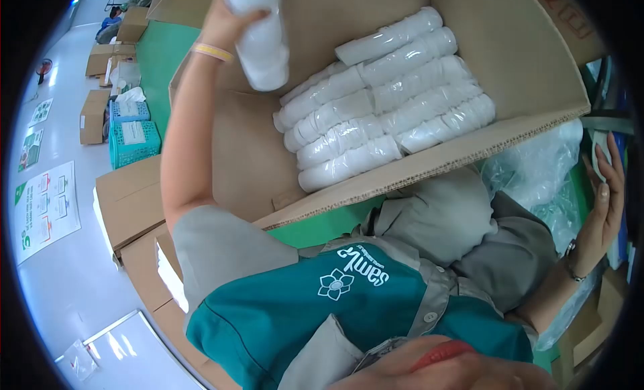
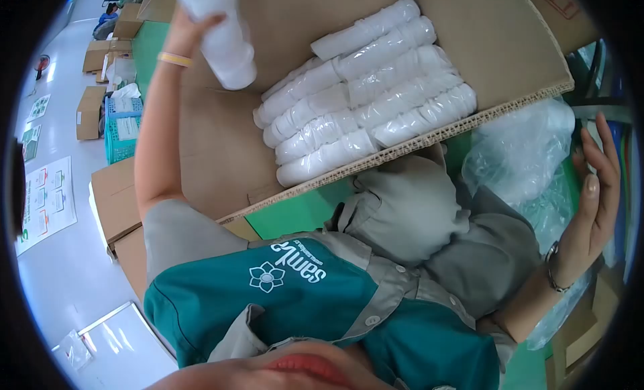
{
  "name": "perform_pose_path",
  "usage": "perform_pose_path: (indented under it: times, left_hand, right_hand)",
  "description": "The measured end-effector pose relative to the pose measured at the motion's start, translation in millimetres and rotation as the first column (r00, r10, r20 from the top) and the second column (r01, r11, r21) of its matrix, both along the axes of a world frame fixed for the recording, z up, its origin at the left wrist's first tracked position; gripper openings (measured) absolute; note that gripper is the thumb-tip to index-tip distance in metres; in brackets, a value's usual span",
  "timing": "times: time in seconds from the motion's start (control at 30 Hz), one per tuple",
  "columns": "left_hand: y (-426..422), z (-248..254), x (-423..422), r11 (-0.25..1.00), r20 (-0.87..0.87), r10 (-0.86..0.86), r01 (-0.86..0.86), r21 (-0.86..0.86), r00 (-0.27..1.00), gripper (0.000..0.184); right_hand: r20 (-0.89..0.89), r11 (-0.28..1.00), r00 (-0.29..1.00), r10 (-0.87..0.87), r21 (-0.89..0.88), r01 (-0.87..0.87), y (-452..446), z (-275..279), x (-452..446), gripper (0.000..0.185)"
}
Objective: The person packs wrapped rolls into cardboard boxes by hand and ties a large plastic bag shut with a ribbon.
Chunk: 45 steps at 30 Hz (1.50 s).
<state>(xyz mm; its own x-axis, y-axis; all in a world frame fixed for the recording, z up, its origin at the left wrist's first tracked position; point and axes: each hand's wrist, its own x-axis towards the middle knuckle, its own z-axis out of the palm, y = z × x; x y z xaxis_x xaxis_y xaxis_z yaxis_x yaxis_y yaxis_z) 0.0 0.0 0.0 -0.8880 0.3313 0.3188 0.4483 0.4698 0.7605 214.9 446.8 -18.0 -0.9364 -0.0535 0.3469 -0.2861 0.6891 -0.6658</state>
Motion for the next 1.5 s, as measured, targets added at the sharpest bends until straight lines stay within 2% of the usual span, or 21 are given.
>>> perform_pose_path:
  times: [0.07,0.1,0.17,0.2,0.23,0.43,0.57,0.6,0.7,0.8,0.9,0.97,1.1,1.2,1.23,1.27,1.3,1.33,1.37,1.4,1.5]
  left_hand:
    - [-33.9,-67.7,5.7,0.836,0.02,0.151,-0.117,-0.536,0.988,0.072]
    - [-67.9,-104.0,-12.2,0.701,-0.056,0.074,-0.092,-0.707,0.996,0.073]
    - [-54.2,-139.3,13.9,0.388,0.158,0.271,0.043,-0.921,0.949,0.08]
    - [-58.5,-161.4,21.5,0.299,0.199,0.305,0.105,-0.948,0.931,0.083]
    - [-57.7,-179.1,28.1,0.126,0.189,0.344,0.154,-0.98,0.92,0.082]
    - [-52.9,-226.3,40.0,0.087,0.307,0.413,0.298,-0.95,0.858,0.076]
    - [-51.9,-211.4,39.0,0.117,0.23,0.445,0.199,-0.973,0.866,0.074]
    - [-44.5,-201.3,39.6,0.091,0.194,0.452,0.171,-0.981,0.871,0.068]
    - [-26.2,-177.6,43.6,-0.037,0.096,0.453,0.126,-0.991,0.886,0.055]
    - [-37.0,-198.4,40.9,-0.187,0.031,0.414,0.118,-0.975,0.91,0.056]
    - [-52.2,-220.8,36.4,-0.028,0.246,0.435,0.286,-0.958,0.866,0.062]
    - [-59.0,-237.0,37.0,0.199,0.354,0.363,0.299,-0.933,0.862,0.068]
    - [-80.5,-267.8,46.8,0.487,0.421,0.223,0.274,-0.83,0.879,0.073]
    - [-76.6,-292.4,53.9,0.43,0.349,0.31,0.197,-0.881,0.885,0.074]
    - [-75.0,-289.3,55.9,0.405,0.338,0.311,0.198,-0.893,0.888,0.074]
    - [-83.7,-290.2,59.0,0.491,0.317,0.303,0.138,-0.86,0.899,0.072]
    - [-96.7,-288.7,61.0,0.571,0.289,0.3,0.072,-0.818,0.909,0.07]
    - [-106.3,-279.6,64.6,0.549,0.251,0.405,-0.014,-0.835,0.879,0.061]
    - [-117.1,-273.7,74.5,0.556,0.066,0.458,-0.227,-0.8,0.887,0.057]
    - [-125.6,-269.0,86.7,0.544,-0.118,0.511,-0.427,-0.722,0.851,0.052]
    - [-140.5,-285.8,122.3,0.338,-0.107,0.826,-0.638,-0.692,0.553,0.049]
  right_hand:
    - [0.031,0.999,1.0,0.001,0.037,-0.002,2.1,3.7,4.6,0.034]
    - [0.026,0.999,1.0,-0.001,0.035,0.001,-5.9,-7.5,-8.0,0.034]
    - [0.05,0.998,0.998,-0.039,0.05,0.037,-4.1,-4.9,-8.7,0.036]
    - [0.047,0.999,0.998,-0.051,0.009,0.05,-4.2,-7.5,-9.3,0.037]
    - [0.046,0.998,0.998,-0.053,0.041,0.051,-3.5,-7.7,-9.4,0.037]
    - [0.099,0.998,0.993,-0.067,0.014,0.066,-5.2,-12.3,-12.4,0.038]
    - [0.101,0.996,0.992,-0.079,-0.034,0.083,-3.8,-16.3,-13.6,0.038]
    - [0.12,0.995,0.989,-0.082,0.058,0.075,-1.6,-13.5,-14.0,0.038]
    - [0.14,0.995,0.987,-0.078,0.077,0.068,3.3,-15.5,-13.8,0.039]
    - [0.188,0.995,0.978,-0.093,0.036,0.088,8.8,-18.9,-10.4,0.038]
    - [0.165,0.995,0.982,-0.096,0.019,0.094,6.4,-20.5,-11.1,0.037]
    - [0.153,0.996,0.984,-0.094,0.009,0.093,2.7,-22.9,-13.7,0.036]
    - [0.221,0.987,0.966,-0.135,-0.061,0.152,5.1,-26.6,-11.0,0.033]
    - [0.275,0.946,0.935,-0.224,-0.168,0.276,11.1,-34.8,-7.2,0.033]
    - [0.268,0.962,0.943,-0.196,-0.134,0.238,11.7,-32.8,-9.6,0.033]
    - [0.25,0.955,0.944,-0.215,-0.148,0.256,6.6,-31.9,-10.2,0.033]
    - [0.229,0.948,0.945,-0.233,-0.164,0.273,-0.1,-31.7,-11.7,0.033]
    - [0.221,0.954,0.95,-0.221,-0.155,0.258,0.4,-31.3,-11.1,0.032]
    - [0.185,0.968,0.963,-0.195,-0.125,0.219,7.0,-34.0,-11.3,0.032]
    - [0.194,0.967,0.959,-0.208,-0.107,0.232,-2.0,-30.3,-12.3,0.032]
    - [0.213,0.973,0.958,-0.19,-0.09,0.213,12.3,-34.2,-11.2,0.034]
